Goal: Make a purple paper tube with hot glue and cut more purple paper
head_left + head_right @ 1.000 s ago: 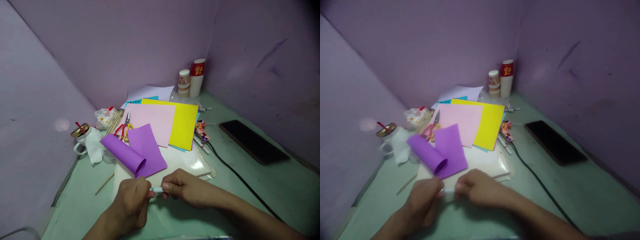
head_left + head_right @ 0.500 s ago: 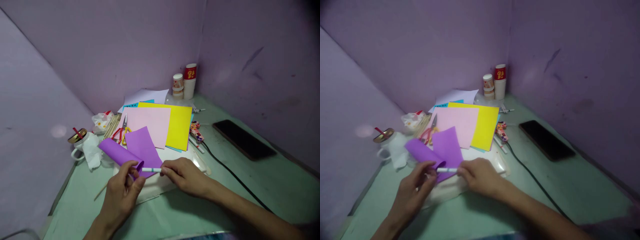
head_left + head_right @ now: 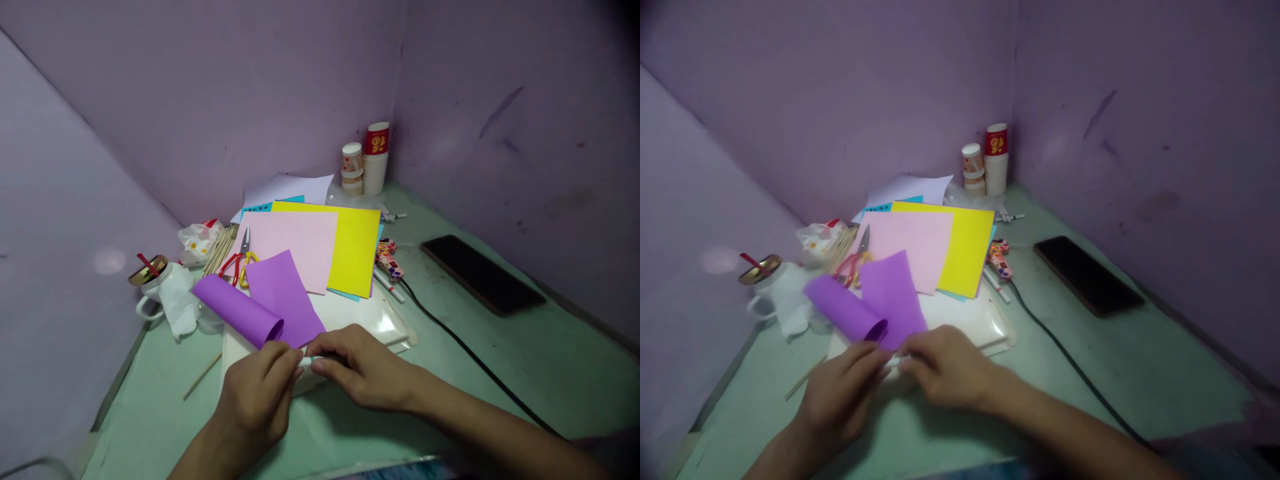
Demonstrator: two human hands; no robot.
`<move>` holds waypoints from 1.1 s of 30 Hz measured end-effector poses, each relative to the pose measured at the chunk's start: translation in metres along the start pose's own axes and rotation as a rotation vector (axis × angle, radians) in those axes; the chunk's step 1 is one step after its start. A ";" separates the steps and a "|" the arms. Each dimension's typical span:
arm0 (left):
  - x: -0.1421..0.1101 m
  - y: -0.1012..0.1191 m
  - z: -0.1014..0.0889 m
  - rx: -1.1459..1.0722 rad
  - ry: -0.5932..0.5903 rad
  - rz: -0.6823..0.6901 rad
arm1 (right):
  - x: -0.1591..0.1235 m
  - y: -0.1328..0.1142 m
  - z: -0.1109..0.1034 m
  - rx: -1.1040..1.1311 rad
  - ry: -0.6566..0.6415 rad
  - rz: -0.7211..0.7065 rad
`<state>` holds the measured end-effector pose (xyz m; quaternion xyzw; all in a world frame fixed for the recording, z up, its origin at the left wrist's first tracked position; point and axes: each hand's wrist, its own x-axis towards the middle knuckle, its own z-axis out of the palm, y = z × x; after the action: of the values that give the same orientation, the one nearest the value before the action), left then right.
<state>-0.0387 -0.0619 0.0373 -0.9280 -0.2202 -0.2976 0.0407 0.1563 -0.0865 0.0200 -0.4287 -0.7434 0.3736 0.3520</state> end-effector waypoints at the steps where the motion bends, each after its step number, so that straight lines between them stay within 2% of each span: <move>1: -0.001 -0.001 0.001 0.069 0.011 0.061 | 0.000 0.000 0.000 0.005 -0.023 -0.007; 5: -0.003 -0.003 0.002 0.186 -0.010 0.174 | 0.000 0.000 0.000 -0.009 -0.084 0.044; 8: 0.000 0.000 0.002 0.213 -0.033 0.177 | -0.001 0.002 0.004 -0.018 -0.076 0.058; 12: 0.004 0.004 0.002 0.248 -0.034 0.165 | -0.003 0.002 0.008 -0.053 -0.052 -0.024; 17: 0.005 0.005 0.006 0.272 0.027 0.192 | -0.002 0.003 0.013 -0.003 -0.062 -0.010; 20: 0.006 0.006 0.010 0.317 0.049 0.157 | -0.002 0.005 0.015 0.018 -0.067 0.007; 24: 0.005 0.011 0.012 0.374 0.079 0.058 | -0.005 0.006 0.018 -0.080 0.015 -0.094; 26: 0.005 0.012 0.010 0.410 0.053 -0.037 | -0.005 0.007 0.018 -0.116 0.076 -0.145; 28: 0.004 0.011 0.005 0.381 -0.002 -0.091 | -0.005 0.008 0.015 -0.098 0.099 -0.137; 30: 0.002 0.007 0.000 0.287 -0.056 -0.081 | -0.003 0.008 0.011 -0.028 0.052 -0.075; 33: -0.002 0.001 -0.005 0.176 -0.079 0.037 | -0.001 0.006 0.008 0.110 -0.086 0.010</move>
<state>-0.0424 -0.0641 0.0406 -0.9358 -0.2295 -0.2397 0.1188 0.1520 -0.0872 0.0111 -0.3959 -0.7341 0.4339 0.3407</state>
